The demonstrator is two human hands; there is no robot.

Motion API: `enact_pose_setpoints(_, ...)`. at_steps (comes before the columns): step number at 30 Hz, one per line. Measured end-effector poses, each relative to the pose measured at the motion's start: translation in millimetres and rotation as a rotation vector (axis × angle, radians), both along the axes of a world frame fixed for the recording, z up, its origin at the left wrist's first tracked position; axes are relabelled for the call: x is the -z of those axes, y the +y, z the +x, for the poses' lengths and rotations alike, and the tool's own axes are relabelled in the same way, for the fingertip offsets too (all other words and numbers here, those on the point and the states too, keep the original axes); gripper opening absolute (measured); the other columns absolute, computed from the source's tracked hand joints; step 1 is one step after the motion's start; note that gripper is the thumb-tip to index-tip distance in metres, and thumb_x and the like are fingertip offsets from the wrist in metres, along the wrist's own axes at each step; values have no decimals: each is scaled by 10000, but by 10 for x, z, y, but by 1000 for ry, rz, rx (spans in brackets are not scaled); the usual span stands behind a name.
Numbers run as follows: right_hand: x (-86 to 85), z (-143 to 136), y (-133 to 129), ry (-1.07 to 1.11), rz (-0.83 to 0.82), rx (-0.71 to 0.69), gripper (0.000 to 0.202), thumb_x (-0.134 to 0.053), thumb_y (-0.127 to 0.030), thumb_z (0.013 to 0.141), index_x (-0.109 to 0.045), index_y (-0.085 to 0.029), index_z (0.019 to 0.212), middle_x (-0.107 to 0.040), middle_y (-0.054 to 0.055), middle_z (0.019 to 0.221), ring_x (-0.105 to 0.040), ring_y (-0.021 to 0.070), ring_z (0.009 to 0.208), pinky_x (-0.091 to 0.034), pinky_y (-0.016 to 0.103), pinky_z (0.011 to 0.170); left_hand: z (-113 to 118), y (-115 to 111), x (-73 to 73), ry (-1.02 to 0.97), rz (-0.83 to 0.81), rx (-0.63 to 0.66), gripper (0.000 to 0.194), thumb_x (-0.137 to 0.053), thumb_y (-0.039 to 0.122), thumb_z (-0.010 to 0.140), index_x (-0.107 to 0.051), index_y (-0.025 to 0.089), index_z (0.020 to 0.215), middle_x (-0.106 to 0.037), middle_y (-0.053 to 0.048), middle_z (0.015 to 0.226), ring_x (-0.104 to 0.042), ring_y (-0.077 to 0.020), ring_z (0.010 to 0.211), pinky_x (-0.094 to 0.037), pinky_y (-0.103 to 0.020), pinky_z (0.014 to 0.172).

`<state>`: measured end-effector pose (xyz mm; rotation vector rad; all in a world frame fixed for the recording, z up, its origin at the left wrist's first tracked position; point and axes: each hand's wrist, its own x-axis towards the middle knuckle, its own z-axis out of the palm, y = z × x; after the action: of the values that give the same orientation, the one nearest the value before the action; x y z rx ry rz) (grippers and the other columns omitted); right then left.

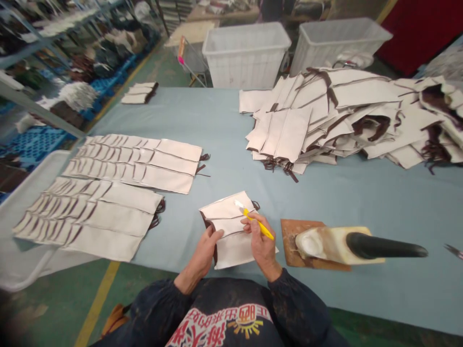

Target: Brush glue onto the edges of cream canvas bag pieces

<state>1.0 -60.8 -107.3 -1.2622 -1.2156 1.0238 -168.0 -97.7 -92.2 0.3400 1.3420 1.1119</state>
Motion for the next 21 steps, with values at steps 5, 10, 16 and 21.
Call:
enact_pose_setpoints(5, -119, 94, -21, 27, -2, 37, 385, -533, -558, 1063, -689, -206, 1067, -785, 56, 831, -665, 168, 624, -587, 307, 618, -85, 23, 120, 0, -18, -39, 511, -744, 233, 727, -692, 189, 1234, -784, -117, 1264, -697, -310, 1207, -521, -392, 1050)
enact_pose_setpoints(10, -292, 160, -45, 36, -8, 51, 409, -536, -586, 1049, -685, -209, 997, -753, 31, 733, -619, 157, 557, -559, 292, 567, -231, 159, 293, -36, -40, -14, 430, -749, 331, 711, -712, 177, 1111, -814, -116, 1066, -742, -287, 1001, -559, -398, 950)
enact_pose_setpoints(16, -624, 281, -2, -5, 49, -116, 340, -552, -502, 1071, -711, -206, 1020, -716, 11, 687, -591, 145, 543, -531, 265, 551, -318, 290, 100, -13, 48, 87, 406, -660, 197, 669, -736, 142, 1064, -813, -60, 968, -717, -216, 891, -523, -267, 771)
enact_pose_setpoints(21, -890, 421, 116, -143, 128, -302, 277, -566, -422, 1082, -739, -215, 1022, -687, -3, 677, -599, 145, 571, -507, 260, 573, -198, 349, -301, -34, 120, 198, 394, -651, 176, 667, -762, 152, 1044, -806, -33, 901, -695, -192, 795, -497, -239, 686)
